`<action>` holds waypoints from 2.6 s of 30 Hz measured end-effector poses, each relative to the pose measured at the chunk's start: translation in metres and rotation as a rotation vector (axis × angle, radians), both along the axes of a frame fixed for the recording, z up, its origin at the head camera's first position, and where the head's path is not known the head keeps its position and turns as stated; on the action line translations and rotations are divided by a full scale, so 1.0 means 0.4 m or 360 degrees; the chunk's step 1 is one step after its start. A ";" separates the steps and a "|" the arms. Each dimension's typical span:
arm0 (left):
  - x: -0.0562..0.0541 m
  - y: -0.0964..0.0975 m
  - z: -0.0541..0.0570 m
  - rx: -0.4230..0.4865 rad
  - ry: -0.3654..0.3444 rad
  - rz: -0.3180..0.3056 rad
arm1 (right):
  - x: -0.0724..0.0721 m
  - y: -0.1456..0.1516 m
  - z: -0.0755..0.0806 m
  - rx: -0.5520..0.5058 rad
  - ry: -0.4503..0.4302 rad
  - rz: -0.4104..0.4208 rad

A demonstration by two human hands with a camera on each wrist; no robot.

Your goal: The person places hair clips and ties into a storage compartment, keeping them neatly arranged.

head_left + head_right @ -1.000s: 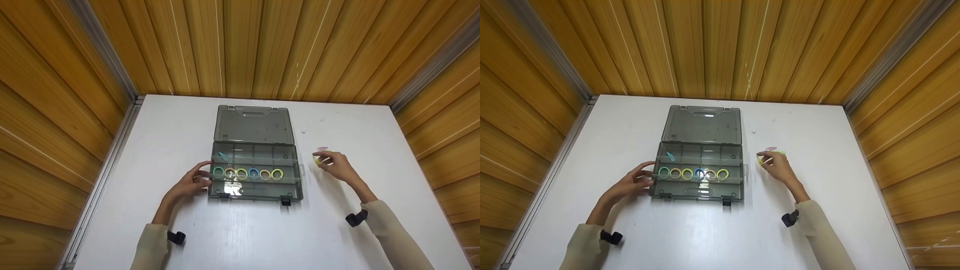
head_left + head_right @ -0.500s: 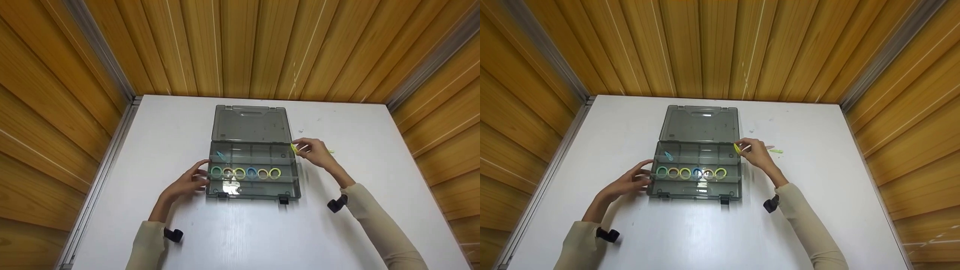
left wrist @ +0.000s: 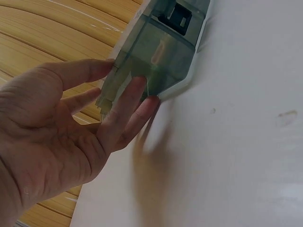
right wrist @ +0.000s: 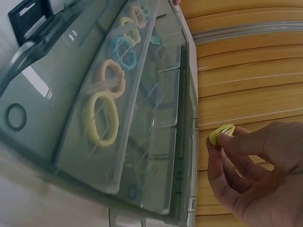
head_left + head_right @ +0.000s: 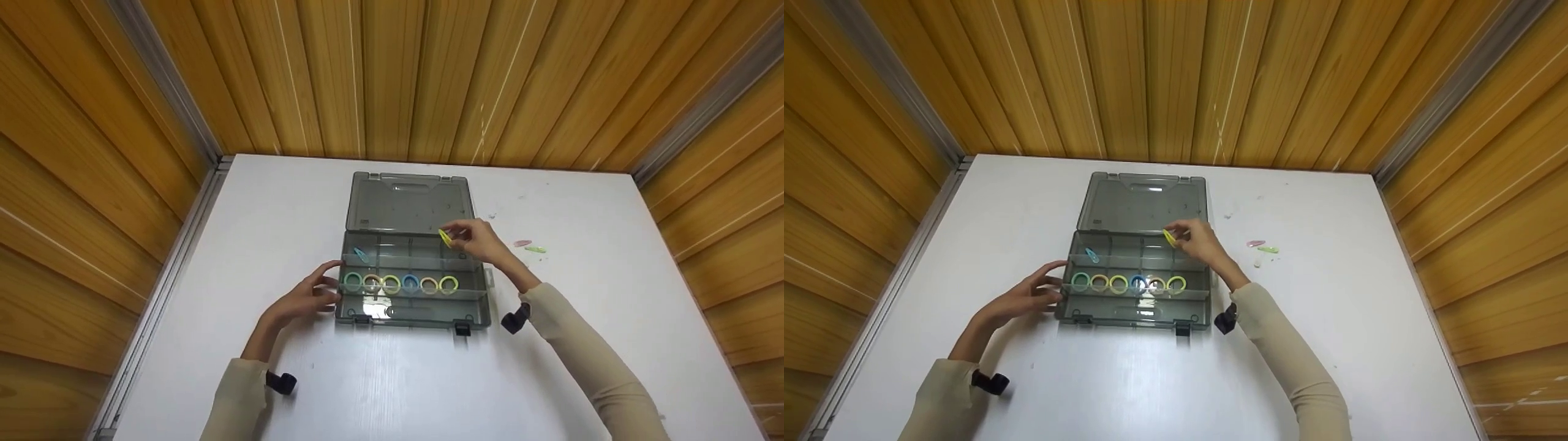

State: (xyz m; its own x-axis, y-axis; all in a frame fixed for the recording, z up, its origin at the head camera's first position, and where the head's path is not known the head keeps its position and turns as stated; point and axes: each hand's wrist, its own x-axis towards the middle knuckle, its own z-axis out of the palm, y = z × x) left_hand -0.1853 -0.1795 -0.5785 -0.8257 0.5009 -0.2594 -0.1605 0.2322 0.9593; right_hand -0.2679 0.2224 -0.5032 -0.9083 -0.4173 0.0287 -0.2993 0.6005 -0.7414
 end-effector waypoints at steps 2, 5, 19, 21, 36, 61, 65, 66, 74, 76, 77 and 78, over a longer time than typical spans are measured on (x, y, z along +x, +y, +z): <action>-0.001 0.002 0.001 -0.0020 -0.0002 0.0018 | -0.009 -0.029 -0.002 -0.0020 -0.0025 0.0016; -0.001 0.006 0.000 -0.0061 -0.0010 0.0044 | -0.023 -0.070 -0.006 -0.0060 -0.0024 0.0056; 0.004 0.003 -0.004 -0.0026 -0.0040 0.0088 | -0.064 -0.206 -0.057 -0.0078 -0.0123 0.0136; 0.004 0.003 -0.005 -0.0017 -0.0043 0.0089 | -0.066 -0.217 -0.065 -0.0080 -0.0146 0.0125; 0.003 0.000 -0.011 0.0037 -0.0029 0.0080 | -0.053 -0.294 -0.100 -0.0015 -0.0293 0.0071; 0.001 -0.001 -0.020 0.0081 -0.0021 0.0078 | -0.060 -0.324 -0.144 0.0052 -0.0458 -0.0161; 0.001 -0.003 -0.019 0.0083 -0.0026 0.0069 | -0.056 -0.326 -0.144 0.0062 -0.0385 -0.0173; 0.001 -0.004 -0.019 0.0083 -0.0031 0.0068 | -0.054 -0.327 -0.144 0.0062 -0.0365 -0.0174; 0.002 0.001 -0.009 0.0082 -0.0073 0.0089 | -0.039 -0.309 -0.126 0.0035 -0.0323 -0.0195; 0.003 0.001 -0.007 0.0076 -0.0078 0.0099 | -0.035 -0.300 -0.117 0.0045 -0.0309 -0.0190; 0.003 0.001 -0.007 0.0069 -0.0075 0.0099 | -0.033 -0.295 -0.111 0.0053 -0.0288 -0.0185; 0.003 0.002 -0.006 0.0062 -0.0071 0.0100 | -0.031 -0.288 -0.106 0.0063 -0.0272 -0.0183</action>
